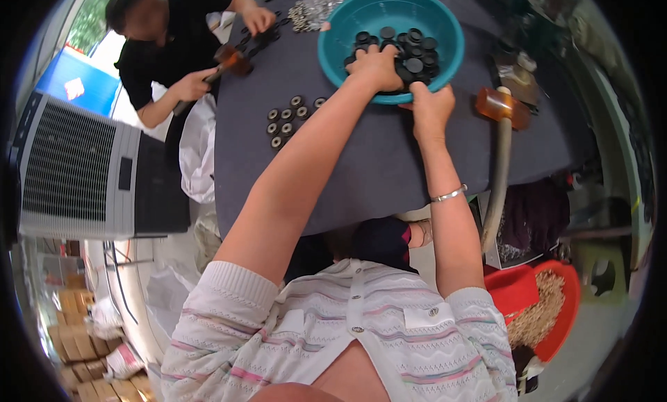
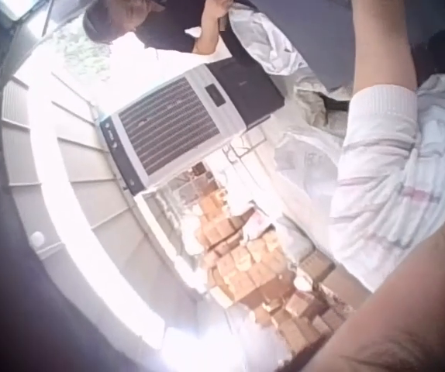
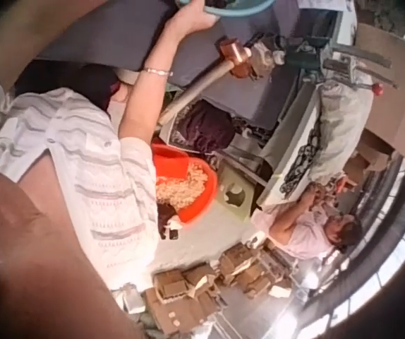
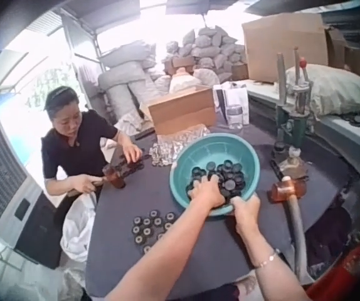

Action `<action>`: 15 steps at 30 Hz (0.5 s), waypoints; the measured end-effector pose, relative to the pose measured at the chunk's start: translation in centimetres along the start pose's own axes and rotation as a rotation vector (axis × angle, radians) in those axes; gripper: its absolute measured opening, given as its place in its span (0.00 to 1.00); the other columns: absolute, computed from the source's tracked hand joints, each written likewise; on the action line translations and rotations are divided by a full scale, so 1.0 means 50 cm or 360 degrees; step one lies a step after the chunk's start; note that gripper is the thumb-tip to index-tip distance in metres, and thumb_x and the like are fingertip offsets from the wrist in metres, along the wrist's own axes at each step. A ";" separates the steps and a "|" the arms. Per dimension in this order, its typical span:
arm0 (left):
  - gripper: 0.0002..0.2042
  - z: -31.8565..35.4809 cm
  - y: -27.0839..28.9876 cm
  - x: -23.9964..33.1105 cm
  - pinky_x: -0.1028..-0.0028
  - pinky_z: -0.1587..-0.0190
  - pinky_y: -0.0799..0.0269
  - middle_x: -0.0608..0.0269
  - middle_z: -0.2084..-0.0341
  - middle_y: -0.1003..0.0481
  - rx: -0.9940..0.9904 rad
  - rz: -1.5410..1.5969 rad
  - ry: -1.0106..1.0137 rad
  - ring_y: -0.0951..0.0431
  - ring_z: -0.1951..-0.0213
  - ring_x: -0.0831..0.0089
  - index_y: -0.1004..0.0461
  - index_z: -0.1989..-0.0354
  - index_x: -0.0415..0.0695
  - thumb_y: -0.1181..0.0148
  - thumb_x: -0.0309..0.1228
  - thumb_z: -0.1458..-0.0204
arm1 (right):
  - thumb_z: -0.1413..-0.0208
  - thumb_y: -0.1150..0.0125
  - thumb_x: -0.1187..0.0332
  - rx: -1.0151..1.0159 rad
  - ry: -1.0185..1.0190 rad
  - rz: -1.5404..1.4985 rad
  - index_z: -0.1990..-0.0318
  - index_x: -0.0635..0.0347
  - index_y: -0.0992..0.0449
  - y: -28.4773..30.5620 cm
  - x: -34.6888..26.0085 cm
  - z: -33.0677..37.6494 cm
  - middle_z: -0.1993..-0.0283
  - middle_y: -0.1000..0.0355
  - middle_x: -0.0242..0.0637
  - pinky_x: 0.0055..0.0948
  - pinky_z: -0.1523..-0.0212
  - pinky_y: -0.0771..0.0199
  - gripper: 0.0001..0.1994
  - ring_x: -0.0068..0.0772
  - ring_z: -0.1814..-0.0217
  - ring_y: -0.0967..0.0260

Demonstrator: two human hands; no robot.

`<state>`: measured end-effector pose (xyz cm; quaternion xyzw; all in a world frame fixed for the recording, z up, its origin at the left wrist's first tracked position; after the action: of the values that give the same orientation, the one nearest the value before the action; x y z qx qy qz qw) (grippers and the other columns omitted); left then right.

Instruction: The person assembles small industrial components by hand and with a mallet, fitting rubber rings and metal inserts together on an assembly table.

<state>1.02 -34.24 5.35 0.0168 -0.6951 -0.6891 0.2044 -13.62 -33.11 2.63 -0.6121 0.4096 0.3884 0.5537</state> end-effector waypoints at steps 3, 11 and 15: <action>0.31 -0.010 -0.003 -0.009 0.58 0.44 0.36 0.50 0.45 0.38 -0.0011 0.0016 -0.0002 0.38 0.43 0.47 0.35 0.45 0.56 0.36 0.42 0.62 | 0.54 0.46 0.76 -0.0025 0.0039 -0.0007 0.64 0.70 0.33 -0.011 -0.003 0.000 0.70 0.30 0.39 0.28 0.79 0.22 0.09 0.29 0.76 0.28; 0.18 -0.019 0.009 -0.034 0.65 0.53 0.28 0.55 0.63 0.24 0.0263 0.0444 -0.0027 0.24 0.57 0.58 0.24 0.60 0.49 0.38 0.32 0.64 | 0.54 0.46 0.78 0.0021 0.0007 0.0035 0.61 0.68 0.33 0.001 0.006 0.003 0.68 0.30 0.38 0.27 0.80 0.23 0.11 0.27 0.75 0.29; 0.13 -0.019 0.049 -0.065 0.64 0.65 0.25 0.56 0.71 0.23 0.0715 0.0850 -0.0049 0.22 0.65 0.61 0.22 0.69 0.47 0.34 0.29 0.68 | 0.52 0.45 0.76 0.0013 0.0022 0.0063 0.60 0.68 0.33 0.000 0.000 0.003 0.67 0.30 0.37 0.27 0.79 0.23 0.11 0.27 0.73 0.29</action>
<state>4.94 -34.03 6.82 -0.1314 -0.8123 -0.4412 0.3582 -13.62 -32.97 2.64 -0.6043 0.4271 0.3933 0.5457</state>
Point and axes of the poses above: each hand's wrist, its own z-axis away from the middle knuckle, its own y-axis out of the back of the hand, x = y × z, the point moved 10 cm from there along -z, towards the middle knuckle
